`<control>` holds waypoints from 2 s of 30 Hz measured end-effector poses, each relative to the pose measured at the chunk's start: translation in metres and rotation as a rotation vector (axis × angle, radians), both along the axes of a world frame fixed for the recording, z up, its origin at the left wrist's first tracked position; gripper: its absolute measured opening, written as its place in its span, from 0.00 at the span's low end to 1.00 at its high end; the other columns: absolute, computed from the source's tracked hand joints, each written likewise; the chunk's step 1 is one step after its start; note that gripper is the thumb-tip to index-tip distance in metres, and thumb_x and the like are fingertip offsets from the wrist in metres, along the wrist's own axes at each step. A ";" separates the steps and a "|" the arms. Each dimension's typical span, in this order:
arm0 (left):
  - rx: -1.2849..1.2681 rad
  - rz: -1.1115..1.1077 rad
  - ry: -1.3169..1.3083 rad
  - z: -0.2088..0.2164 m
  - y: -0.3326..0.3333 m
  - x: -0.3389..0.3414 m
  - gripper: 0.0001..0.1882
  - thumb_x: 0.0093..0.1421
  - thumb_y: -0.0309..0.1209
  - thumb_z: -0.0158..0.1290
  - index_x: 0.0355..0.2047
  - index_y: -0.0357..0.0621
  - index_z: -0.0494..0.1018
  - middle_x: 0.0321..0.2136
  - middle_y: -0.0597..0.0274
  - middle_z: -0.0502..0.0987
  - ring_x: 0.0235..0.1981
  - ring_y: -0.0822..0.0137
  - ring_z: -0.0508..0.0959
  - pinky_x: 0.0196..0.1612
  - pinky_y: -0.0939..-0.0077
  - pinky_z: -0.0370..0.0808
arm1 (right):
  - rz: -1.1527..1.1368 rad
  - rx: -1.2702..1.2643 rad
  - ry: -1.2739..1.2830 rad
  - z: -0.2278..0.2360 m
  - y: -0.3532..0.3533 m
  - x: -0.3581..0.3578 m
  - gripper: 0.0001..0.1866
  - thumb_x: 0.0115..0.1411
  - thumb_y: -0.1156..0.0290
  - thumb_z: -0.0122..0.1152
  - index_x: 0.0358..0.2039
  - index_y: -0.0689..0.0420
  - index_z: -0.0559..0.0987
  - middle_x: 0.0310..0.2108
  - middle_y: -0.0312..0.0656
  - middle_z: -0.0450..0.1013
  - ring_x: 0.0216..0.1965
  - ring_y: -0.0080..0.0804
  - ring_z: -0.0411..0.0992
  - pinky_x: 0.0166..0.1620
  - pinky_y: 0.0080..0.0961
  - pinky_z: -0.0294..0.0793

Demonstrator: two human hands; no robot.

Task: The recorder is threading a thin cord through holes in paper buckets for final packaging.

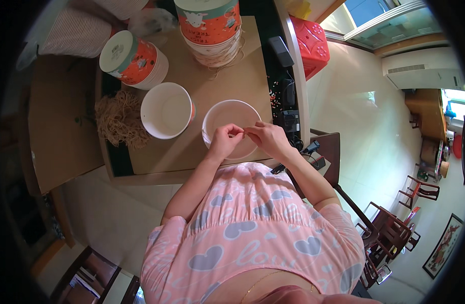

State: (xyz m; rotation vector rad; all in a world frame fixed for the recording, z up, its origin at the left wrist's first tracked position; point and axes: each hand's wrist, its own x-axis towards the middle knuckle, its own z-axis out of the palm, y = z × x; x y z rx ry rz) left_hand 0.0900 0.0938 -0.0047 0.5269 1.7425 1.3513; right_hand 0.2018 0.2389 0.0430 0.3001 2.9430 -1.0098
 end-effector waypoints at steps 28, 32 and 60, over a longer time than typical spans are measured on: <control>-0.084 -0.040 0.072 0.012 -0.010 0.002 0.03 0.55 0.23 0.56 0.30 0.36 0.76 0.26 0.62 0.80 0.28 0.74 0.79 0.34 0.80 0.75 | -0.163 -0.087 -0.034 -0.005 -0.021 0.007 0.07 0.57 0.71 0.55 0.34 0.56 0.69 0.31 0.45 0.72 0.29 0.46 0.74 0.31 0.39 0.74; -0.071 -0.020 0.087 0.011 -0.014 0.001 0.04 0.53 0.25 0.56 0.30 0.37 0.77 0.26 0.61 0.80 0.26 0.74 0.78 0.32 0.80 0.74 | -0.164 -0.087 0.008 -0.004 -0.021 0.006 0.05 0.58 0.70 0.54 0.32 0.55 0.70 0.28 0.44 0.72 0.28 0.46 0.74 0.30 0.39 0.74; -0.131 -0.027 0.193 0.010 -0.012 0.001 0.07 0.54 0.27 0.56 0.32 0.38 0.76 0.26 0.58 0.80 0.26 0.69 0.79 0.33 0.75 0.75 | -0.106 -0.068 0.057 -0.004 -0.018 0.006 0.05 0.59 0.69 0.54 0.32 0.55 0.70 0.27 0.43 0.71 0.29 0.45 0.73 0.30 0.37 0.73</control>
